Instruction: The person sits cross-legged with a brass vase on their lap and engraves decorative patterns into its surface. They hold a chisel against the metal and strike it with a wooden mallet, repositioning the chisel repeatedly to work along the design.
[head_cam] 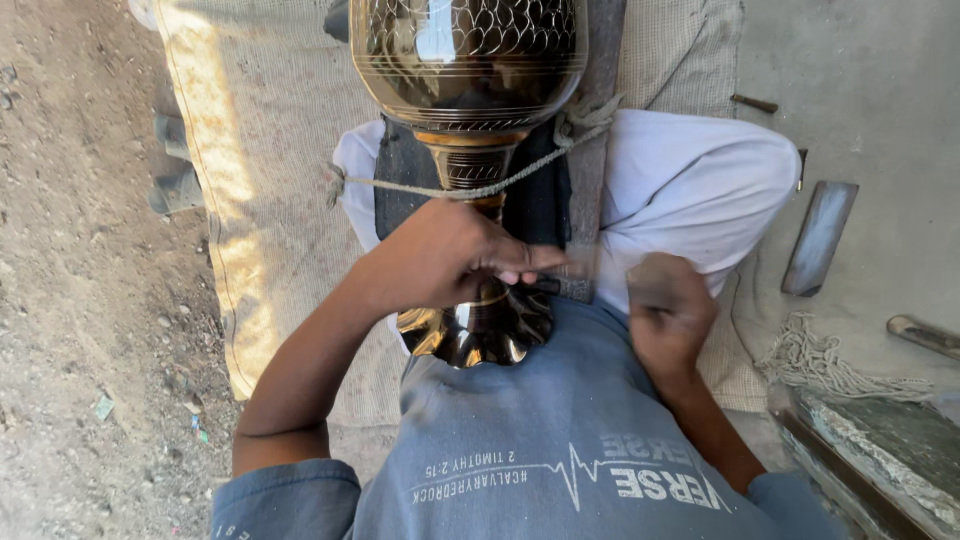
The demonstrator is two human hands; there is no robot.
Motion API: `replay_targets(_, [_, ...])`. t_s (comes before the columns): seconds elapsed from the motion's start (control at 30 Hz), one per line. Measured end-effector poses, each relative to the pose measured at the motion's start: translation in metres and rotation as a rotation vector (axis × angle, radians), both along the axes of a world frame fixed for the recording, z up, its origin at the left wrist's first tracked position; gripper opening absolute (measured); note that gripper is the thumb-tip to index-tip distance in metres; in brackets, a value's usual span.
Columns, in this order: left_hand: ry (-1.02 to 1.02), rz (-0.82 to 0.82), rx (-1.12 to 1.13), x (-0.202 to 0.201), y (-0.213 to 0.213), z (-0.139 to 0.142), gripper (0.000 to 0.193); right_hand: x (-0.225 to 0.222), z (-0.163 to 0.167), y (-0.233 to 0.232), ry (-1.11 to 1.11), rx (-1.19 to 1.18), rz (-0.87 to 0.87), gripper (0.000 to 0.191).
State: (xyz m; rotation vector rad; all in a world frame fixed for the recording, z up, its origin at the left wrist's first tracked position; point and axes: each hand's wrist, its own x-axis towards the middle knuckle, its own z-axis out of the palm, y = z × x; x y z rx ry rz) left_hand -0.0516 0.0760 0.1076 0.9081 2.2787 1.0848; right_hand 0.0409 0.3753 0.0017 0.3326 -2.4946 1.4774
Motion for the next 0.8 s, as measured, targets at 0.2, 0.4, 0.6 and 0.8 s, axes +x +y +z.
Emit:
replay_targets(0.2, [-0.081, 0.6, 0.619, 0.041, -0.004, -0.008, 0.047, -0.022, 0.02, 0.007, -0.521, -0.281, -0.065, 0.034])
replay_targets(0.4, [-0.016, 0.79, 0.655, 0.066, -0.006, -0.047, 0.051, -0.071, 0.068, 0.0, -0.339, 0.253, 0.047, 0.038])
replay_targets(0.6, [0.024, 0.751, 0.642, 0.067, -0.008, -0.054, 0.054, -0.119, 0.113, -0.014, -0.225, 0.426, 0.292, 0.045])
replay_targets(0.8, [0.048, 0.757, 0.57, 0.069, -0.006, -0.052, 0.054, -0.141, 0.146, -0.036, 0.11, 0.721, 0.494, 0.045])
